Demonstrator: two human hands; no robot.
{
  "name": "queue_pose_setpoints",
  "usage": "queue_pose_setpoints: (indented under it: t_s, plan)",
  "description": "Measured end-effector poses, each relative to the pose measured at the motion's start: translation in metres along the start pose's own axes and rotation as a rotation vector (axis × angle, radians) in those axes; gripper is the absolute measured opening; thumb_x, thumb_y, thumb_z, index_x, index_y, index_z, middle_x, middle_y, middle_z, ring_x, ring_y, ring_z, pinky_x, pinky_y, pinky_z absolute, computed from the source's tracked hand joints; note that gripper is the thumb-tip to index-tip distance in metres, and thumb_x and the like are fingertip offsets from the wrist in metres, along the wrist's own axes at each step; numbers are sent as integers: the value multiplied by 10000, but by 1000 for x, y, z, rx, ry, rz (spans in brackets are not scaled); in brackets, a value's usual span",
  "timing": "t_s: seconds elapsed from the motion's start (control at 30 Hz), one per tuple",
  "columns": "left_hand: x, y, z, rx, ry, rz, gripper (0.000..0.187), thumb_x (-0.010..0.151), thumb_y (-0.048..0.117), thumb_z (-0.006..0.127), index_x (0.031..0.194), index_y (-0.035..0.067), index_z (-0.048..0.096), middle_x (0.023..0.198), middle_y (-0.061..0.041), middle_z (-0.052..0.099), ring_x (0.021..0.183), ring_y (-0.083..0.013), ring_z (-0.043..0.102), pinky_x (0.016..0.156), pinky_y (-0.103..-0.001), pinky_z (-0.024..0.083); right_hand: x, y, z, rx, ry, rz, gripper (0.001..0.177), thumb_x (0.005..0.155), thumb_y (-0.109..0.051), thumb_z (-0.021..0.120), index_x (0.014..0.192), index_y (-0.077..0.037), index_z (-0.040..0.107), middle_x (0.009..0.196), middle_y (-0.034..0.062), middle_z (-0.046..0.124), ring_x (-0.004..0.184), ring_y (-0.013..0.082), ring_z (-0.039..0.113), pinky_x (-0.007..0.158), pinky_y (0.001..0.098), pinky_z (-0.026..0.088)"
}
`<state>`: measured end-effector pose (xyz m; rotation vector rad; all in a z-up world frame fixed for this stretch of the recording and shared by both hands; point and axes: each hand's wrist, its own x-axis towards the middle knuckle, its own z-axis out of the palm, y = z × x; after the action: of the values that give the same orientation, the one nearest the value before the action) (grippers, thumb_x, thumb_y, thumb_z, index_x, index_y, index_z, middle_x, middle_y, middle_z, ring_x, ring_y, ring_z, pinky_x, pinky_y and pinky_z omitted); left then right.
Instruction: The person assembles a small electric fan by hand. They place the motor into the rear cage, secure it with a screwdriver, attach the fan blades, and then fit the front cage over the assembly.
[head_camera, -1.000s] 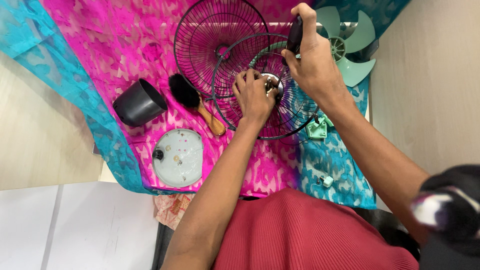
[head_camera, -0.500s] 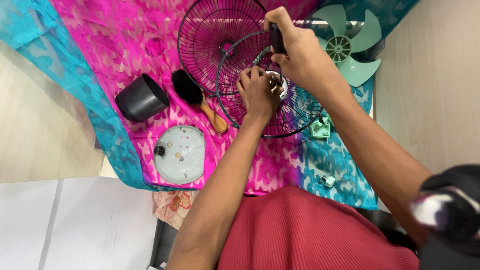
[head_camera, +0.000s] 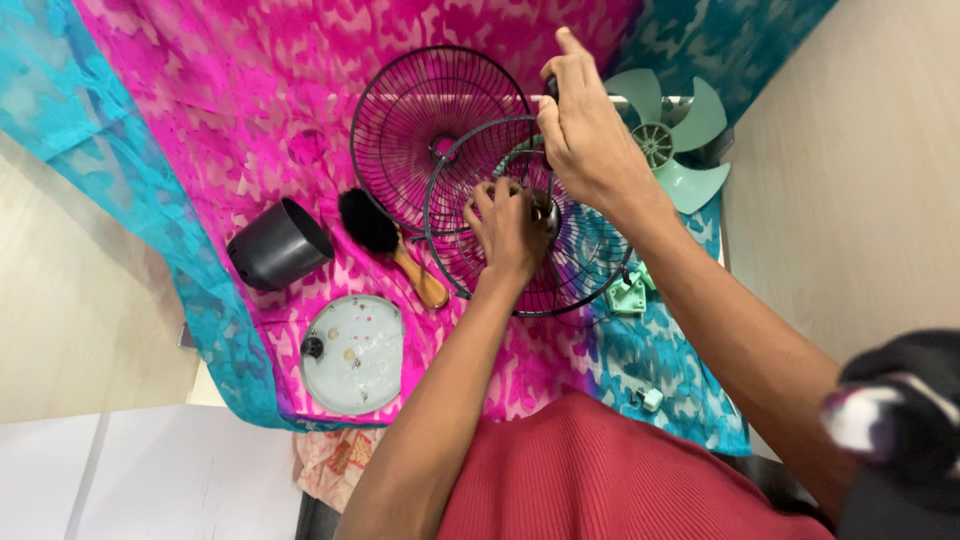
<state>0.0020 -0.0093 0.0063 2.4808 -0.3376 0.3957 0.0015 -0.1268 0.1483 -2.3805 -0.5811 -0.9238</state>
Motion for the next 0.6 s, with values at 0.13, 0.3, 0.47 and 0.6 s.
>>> queue_pose_setpoints:
  t_s: [0.13,0.3,0.47,0.6]
  plan:
    - [6,3,-2,17,-83,-24,203,675,191,863,855,231,780,1150,-46,609,1245,-333,461,1078,-594,297,9,7,-7,232,-108,-4,281,978,-157,666,1209,-11,605,1220,225,680,1068,382,698,861,442,560]
    - [8,1,-5,-24,-89,-9,205,658,192,879,833,236,783,1129,-29,629,1230,-331,471,1068,-599,299,12,-6,-1,-30,-180,261,253,1002,-289,681,1000,-37,654,866,114,744,851,283,731,705,406,541]
    - [8,0,-3,18,-100,14,197,663,198,884,828,249,789,1139,-39,630,1222,-345,473,1082,-586,320,19,-1,4,-318,-212,330,258,1161,-219,586,992,-38,661,877,121,739,926,308,710,786,437,542]
    - [7,1,-4,-6,-83,14,209,646,211,880,824,244,777,1150,-31,628,1236,-341,475,1080,-594,317,19,9,-6,253,-98,-78,194,1081,-103,574,1218,21,634,1182,214,712,1111,313,684,921,375,546]
